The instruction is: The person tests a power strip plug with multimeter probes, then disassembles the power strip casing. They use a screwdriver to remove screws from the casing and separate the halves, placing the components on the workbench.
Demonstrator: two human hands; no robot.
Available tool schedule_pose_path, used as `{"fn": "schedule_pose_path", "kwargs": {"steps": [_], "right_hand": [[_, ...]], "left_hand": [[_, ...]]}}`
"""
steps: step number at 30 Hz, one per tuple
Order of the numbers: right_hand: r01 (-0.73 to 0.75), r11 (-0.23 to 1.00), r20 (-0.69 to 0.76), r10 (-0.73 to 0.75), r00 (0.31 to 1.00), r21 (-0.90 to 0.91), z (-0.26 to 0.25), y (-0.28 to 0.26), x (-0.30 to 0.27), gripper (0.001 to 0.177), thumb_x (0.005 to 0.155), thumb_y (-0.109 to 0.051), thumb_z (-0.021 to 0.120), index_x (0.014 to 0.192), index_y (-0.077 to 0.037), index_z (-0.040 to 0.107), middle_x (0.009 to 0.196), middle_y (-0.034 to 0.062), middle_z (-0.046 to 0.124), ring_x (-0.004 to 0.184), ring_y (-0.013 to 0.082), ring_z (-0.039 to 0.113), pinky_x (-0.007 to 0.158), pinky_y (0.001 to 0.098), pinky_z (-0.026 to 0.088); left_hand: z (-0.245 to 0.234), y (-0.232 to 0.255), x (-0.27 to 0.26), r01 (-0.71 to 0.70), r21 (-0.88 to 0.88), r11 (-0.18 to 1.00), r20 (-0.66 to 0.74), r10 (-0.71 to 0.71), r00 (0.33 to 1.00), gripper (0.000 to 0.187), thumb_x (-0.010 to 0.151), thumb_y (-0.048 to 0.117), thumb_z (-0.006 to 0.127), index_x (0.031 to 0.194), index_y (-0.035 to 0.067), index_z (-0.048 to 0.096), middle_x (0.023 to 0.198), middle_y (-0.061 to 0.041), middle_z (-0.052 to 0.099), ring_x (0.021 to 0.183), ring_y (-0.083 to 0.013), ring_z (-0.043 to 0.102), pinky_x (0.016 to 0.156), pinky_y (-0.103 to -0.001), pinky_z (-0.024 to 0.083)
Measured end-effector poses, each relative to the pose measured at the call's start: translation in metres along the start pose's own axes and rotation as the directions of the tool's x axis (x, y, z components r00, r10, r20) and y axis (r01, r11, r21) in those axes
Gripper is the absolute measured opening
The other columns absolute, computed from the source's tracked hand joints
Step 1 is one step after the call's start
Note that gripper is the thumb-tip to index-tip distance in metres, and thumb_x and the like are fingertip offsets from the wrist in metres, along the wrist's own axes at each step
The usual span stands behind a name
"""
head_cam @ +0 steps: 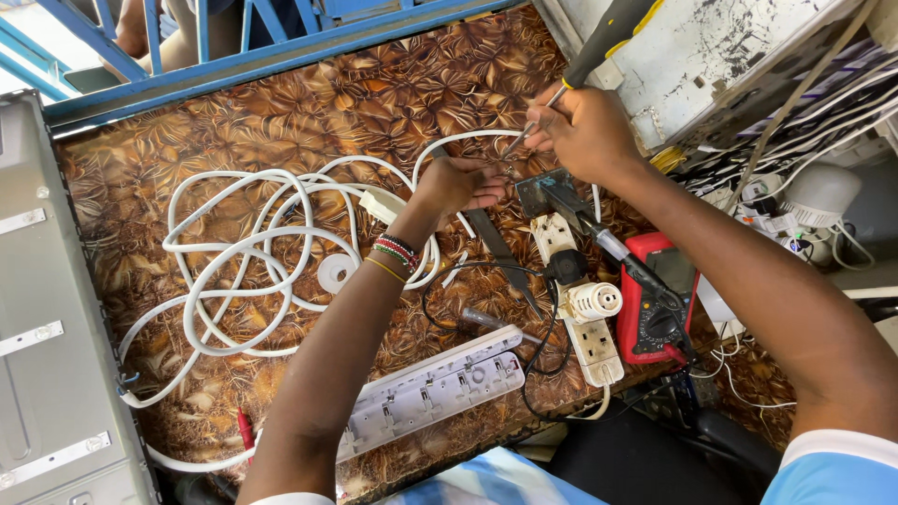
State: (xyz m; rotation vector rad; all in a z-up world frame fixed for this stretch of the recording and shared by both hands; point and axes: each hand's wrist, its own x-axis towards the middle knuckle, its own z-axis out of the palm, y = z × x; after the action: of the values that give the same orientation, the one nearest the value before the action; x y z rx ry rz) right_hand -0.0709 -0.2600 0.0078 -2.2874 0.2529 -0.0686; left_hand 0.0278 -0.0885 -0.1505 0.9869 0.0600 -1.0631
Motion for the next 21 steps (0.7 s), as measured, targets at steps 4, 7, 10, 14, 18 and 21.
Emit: {"fn": "schedule_pose_path", "kwargs": {"steps": [4, 7, 10, 14, 18, 21], "right_hand": [[0.145, 0.971, 0.03, -0.153, 0.988, 0.193, 0.012, 0.028, -0.007, 0.02, 0.11, -0.008, 0.059, 0.108, 0.011, 0.066, 0.089, 0.028, 0.073, 0.082, 0.0323, 0.075, 0.073, 0.0403, 0.066], [0.225, 0.973, 0.043, -0.227, 0.973, 0.045, 0.025, 0.033, -0.004, 0.02, 0.111, -0.007, 0.059, 0.109, 0.011, 0.067, 0.083, 0.0248, 0.074, 0.076, 0.0315, 0.076, 0.063, 0.0376, 0.067], [0.197, 0.979, 0.037, -0.199, 0.979, 0.043, 0.02, 0.021, -0.006, 0.017, 0.109, -0.007, 0.063, 0.107, 0.008, 0.069, 0.083, 0.0212, 0.075, 0.074, 0.0271, 0.076, 0.064, 0.0353, 0.065], [0.203, 0.979, 0.06, -0.202, 0.978, -0.012, 0.011, 0.014, -0.007, 0.02, 0.112, -0.009, 0.058, 0.108, 0.007, 0.069, 0.083, 0.0234, 0.074, 0.076, 0.0296, 0.076, 0.063, 0.0379, 0.065], [0.203, 0.975, 0.096, -0.195, 0.976, -0.091, 0.011, 0.013, -0.012, 0.02, 0.111, -0.009, 0.061, 0.103, 0.005, 0.073, 0.081, 0.0232, 0.074, 0.077, 0.0356, 0.075, 0.062, 0.0425, 0.064], [0.188, 0.982, 0.083, -0.185, 0.979, -0.03, 0.011, 0.014, -0.013, 0.019, 0.111, -0.008, 0.06, 0.105, 0.006, 0.071, 0.083, 0.0246, 0.074, 0.077, 0.035, 0.075, 0.063, 0.0416, 0.064]], "left_hand": [[0.011, 0.008, -0.023, -0.034, 0.322, 0.946, -0.162, 0.09, 0.983, 0.027, 0.099, 0.012, 0.056, 0.118, -0.002, 0.069, 0.094, -0.013, 0.074, 0.084, -0.0172, 0.076, 0.081, -0.032, 0.068], [0.018, 0.019, -0.034, 0.031, 0.309, 0.951, -0.208, 0.036, 0.978, 0.027, 0.094, 0.018, 0.056, 0.109, 0.004, 0.074, 0.086, -0.008, 0.072, 0.076, -0.0133, 0.074, 0.074, -0.028, 0.069], [0.018, 0.014, -0.037, 0.03, 0.411, 0.911, -0.151, 0.036, 0.988, 0.029, 0.095, 0.019, 0.057, 0.112, 0.001, 0.072, 0.09, -0.012, 0.074, 0.078, -0.0171, 0.075, 0.072, -0.03, 0.069], [0.015, -0.004, -0.02, -0.008, 0.517, 0.856, -0.109, 0.075, 0.991, 0.027, 0.097, 0.013, 0.056, 0.109, -0.003, 0.074, 0.086, -0.014, 0.076, 0.072, -0.0174, 0.077, 0.068, -0.03, 0.069], [0.024, -0.002, -0.022, 0.023, 0.475, 0.88, -0.127, 0.043, 0.991, 0.032, 0.099, 0.017, 0.051, 0.113, -0.004, 0.071, 0.088, -0.013, 0.074, 0.075, -0.018, 0.076, 0.072, -0.031, 0.068], [0.012, -0.022, 0.003, 0.014, 0.438, 0.899, -0.157, 0.061, 0.986, 0.032, 0.099, 0.017, 0.053, 0.114, -0.007, 0.069, 0.089, -0.017, 0.075, 0.075, -0.0213, 0.077, 0.071, -0.034, 0.068]]}}
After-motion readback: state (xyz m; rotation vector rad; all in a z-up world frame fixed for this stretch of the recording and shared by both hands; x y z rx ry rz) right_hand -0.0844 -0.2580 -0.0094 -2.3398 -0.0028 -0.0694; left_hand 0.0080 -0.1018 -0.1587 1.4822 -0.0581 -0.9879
